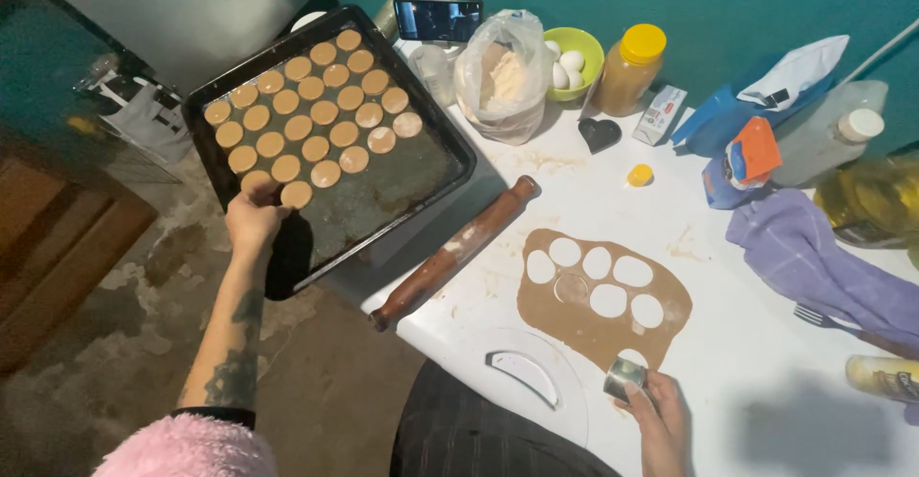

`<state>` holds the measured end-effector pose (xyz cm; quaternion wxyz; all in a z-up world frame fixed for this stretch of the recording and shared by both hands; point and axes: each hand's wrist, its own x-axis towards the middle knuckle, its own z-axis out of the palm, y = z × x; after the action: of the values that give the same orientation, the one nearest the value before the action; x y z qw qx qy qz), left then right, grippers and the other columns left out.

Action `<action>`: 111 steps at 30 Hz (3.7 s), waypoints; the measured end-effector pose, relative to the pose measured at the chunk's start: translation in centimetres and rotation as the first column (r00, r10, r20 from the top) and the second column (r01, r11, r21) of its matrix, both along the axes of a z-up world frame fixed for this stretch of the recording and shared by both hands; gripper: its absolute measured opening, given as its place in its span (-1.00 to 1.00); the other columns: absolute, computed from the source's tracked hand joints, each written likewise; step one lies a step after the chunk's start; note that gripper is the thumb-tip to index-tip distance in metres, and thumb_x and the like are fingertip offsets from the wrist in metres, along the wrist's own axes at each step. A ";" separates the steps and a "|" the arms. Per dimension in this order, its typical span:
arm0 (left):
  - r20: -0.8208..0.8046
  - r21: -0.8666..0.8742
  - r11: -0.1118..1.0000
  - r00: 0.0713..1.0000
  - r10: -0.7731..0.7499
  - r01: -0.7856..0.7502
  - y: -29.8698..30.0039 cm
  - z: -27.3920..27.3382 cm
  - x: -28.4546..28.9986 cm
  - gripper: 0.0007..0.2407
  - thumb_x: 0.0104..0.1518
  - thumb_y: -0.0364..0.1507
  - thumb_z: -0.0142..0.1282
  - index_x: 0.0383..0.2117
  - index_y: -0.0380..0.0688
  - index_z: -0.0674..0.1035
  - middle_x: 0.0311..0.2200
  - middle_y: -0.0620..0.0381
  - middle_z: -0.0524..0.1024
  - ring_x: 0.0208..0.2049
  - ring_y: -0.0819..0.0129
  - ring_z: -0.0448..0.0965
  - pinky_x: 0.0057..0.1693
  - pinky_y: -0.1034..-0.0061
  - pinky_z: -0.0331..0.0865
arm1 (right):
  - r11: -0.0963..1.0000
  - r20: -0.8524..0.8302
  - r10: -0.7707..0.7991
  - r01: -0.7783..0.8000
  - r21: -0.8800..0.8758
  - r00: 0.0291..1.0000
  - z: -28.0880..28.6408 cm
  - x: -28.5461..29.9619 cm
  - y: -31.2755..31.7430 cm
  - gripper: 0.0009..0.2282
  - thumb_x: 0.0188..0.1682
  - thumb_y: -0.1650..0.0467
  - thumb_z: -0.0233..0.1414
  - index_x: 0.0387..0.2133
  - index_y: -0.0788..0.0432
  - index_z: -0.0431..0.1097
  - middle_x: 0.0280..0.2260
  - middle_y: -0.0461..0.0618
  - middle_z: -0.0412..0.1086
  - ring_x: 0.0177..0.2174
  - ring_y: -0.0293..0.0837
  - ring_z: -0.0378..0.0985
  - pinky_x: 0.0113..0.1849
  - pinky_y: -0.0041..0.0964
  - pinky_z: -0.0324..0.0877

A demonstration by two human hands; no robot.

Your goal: Cutting out cookie shapes from rolled-out dough and placing them onto a baking sheet.

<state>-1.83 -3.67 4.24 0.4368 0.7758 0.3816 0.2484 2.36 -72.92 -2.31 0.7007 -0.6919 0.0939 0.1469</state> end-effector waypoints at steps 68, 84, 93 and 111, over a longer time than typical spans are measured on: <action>0.360 -0.924 -0.183 0.925 -0.118 0.336 -38.8 0.2 0.1 -0.72 0.37 -0.44 -0.07 0.10 -0.40 0.48 -0.04 -0.22 0.60 -0.09 0.15 0.70 0.00 0.46 0.56 | 0.944 0.170 -0.015 -0.043 0.328 0.985 7.7 1.9 6.7 -0.61 0.03 0.40 -0.12 0.10 0.40 0.23 0.00 0.19 0.34 0.05 0.00 0.38 0.16 -0.06 0.21; 0.192 -0.613 0.785 0.981 0.034 0.093 -2.2 7.1 -4.8 -0.75 0.17 -0.69 -0.07 -0.03 -0.40 0.49 -0.19 0.08 0.56 -0.16 0.33 0.61 0.03 0.47 0.51 | 0.938 -0.139 -0.034 0.080 0.339 0.990 2.4 3.0 2.4 -0.64 0.08 0.39 -0.16 0.09 0.39 0.19 0.04 0.23 0.34 0.04 0.05 0.42 0.07 0.07 0.29; -0.256 -0.584 0.805 0.965 -0.060 -0.105 8.5 1.0 -0.6 -0.83 0.20 -0.57 0.06 -0.10 -0.26 0.51 -0.22 0.08 0.54 -0.19 0.27 0.56 -0.13 0.28 0.53 | 0.932 -0.109 0.008 0.032 0.361 0.994 -1.8 2.3 0.3 -0.65 0.07 0.42 -0.09 0.08 0.40 0.25 0.01 0.27 0.41 -0.03 0.07 0.49 -0.06 0.06 0.39; -0.584 -0.157 0.953 0.754 -0.301 0.260 15.2 -5.8 0.1 -0.76 -0.05 -0.72 0.03 -0.25 -0.48 0.65 -0.38 -0.12 0.62 -0.34 0.11 0.62 -0.28 0.24 0.46 | 0.947 -0.135 0.006 0.038 0.318 0.991 -0.5 2.4 0.9 -0.67 0.07 0.44 -0.11 0.07 0.38 0.27 -0.01 0.23 0.42 -0.04 0.04 0.49 -0.03 0.06 0.38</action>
<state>-1.70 11.57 -1.59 0.3506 0.8476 0.3876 -0.0916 4.77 -71.99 -2.80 0.7967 -0.5571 0.1212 0.2007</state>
